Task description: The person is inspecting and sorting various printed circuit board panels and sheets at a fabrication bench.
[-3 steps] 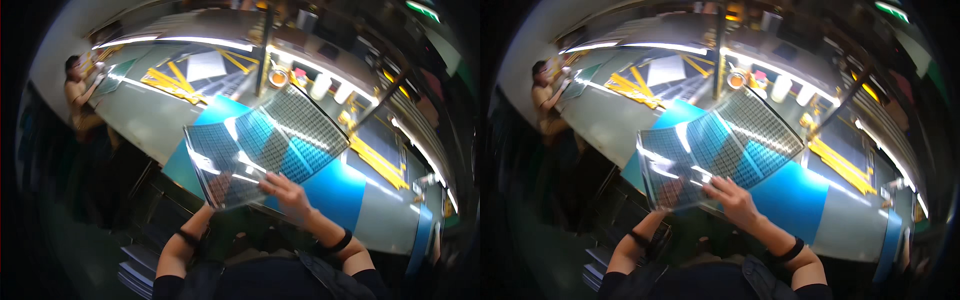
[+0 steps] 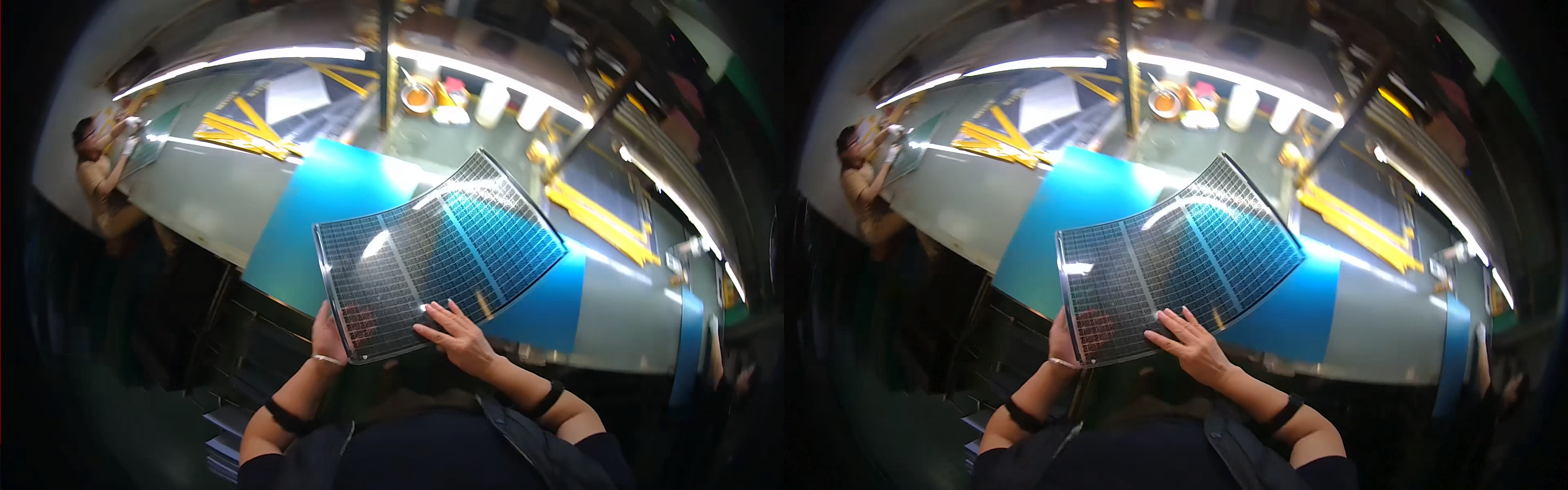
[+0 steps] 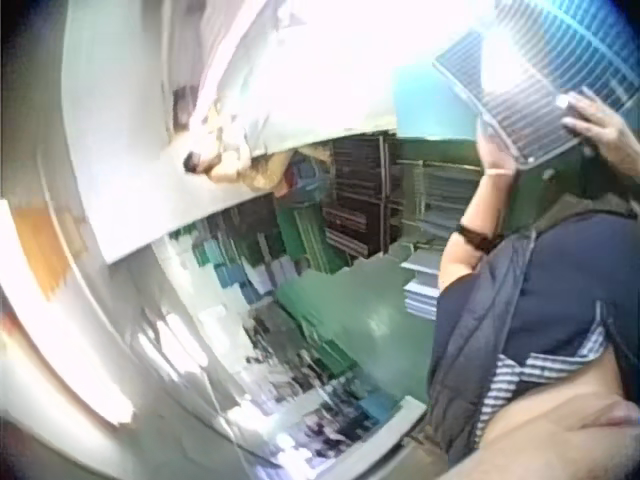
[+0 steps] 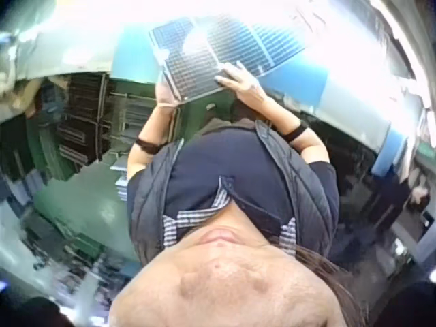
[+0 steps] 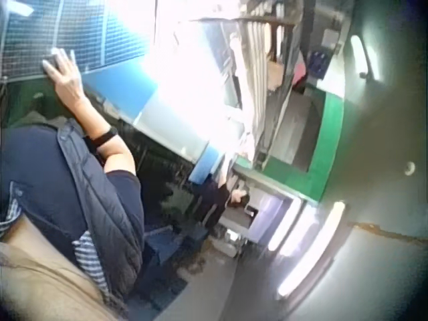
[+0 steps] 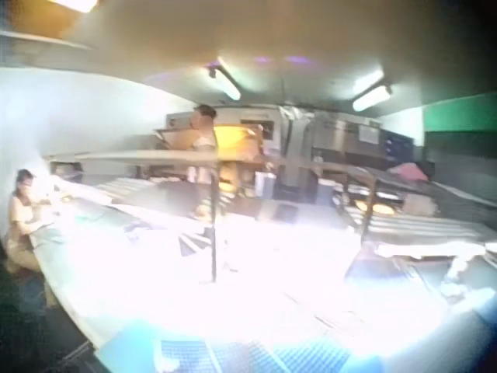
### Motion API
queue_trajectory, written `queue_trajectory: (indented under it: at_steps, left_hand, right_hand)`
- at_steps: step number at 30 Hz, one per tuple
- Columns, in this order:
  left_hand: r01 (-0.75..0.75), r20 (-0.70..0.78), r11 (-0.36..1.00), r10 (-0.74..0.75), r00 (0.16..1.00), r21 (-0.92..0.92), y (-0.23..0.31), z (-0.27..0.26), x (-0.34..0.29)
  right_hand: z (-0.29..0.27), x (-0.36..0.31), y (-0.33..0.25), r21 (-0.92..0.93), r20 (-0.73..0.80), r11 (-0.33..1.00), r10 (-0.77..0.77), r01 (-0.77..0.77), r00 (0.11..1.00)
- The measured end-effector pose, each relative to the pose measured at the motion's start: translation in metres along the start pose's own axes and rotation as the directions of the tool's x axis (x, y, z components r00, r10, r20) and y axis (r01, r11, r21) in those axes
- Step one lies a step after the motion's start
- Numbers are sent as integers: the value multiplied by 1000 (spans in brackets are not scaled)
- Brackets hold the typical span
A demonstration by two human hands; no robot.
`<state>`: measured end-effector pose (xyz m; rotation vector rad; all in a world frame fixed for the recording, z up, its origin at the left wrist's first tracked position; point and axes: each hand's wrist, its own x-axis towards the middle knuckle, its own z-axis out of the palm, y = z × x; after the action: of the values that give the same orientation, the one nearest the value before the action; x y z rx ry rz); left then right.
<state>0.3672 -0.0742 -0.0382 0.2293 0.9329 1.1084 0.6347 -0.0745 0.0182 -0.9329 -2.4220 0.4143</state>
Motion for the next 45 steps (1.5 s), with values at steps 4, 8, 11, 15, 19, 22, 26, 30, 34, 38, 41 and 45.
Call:
queue_trajectory:
  at_steps: [4, 8, 11, 15, 19, 22, 26, 30, 34, 38, 41, 45]
  left_hand:
    - [377, -37, 926, -377, 925, -20, -5, -1, -44]
    - [338, -111, 824, -324, 939, 455, 5, -13, -43]
    - [257, 42, 696, -382, 923, 670, 34, -18, -43]
    - [203, 143, 587, -489, 860, 784, 56, 0, -28]
    - [-188, 363, 525, -253, 897, 830, 48, 18, 14]
    - [-371, 366, 188, 60, 929, 909, 21, 75, 44]
    - [-553, 550, 2, 102, 829, 833, -18, 100, 91]
    - [-722, 733, -148, 36, 679, 676, -27, 81, 109]
    - [-707, 700, -131, -104, 707, 695, -31, 66, 110]
    - [-697, 679, -98, -168, 715, 710, -30, 65, 111]
    - [-701, 671, -135, -212, 711, 700, -27, 67, 110]
    - [-707, 666, -153, -246, 704, 691, -24, 69, 108]
  right_hand:
    - [44, -63, -7, 16, 218, 998, 58, -63, 974]
    - [26, -104, -22, -17, 124, 914, 405, -406, 906]
    - [21, -161, -8, -166, -422, 563, 702, -810, 574]
    - [16, -228, 16, 792, 227, -297, 954, -533, -195]
    - [-28, -204, 27, 796, 227, -108, 965, -596, 129]
    - [-55, -204, 69, 723, -44, 133, 988, -678, 147]
    - [-76, -226, 123, 628, -387, 383, 909, -678, 155]
    - [-79, -240, 134, 547, -408, 336, 907, -767, 106]
    - [-70, -248, 131, 596, -406, 322, 911, -736, 70]
    - [-66, -255, 131, 610, -398, 311, 915, -729, 58]
    - [-65, -260, 134, 607, -395, 312, 916, -731, 63]
    - [-64, -258, 133, 599, -415, 316, 908, -735, 53]
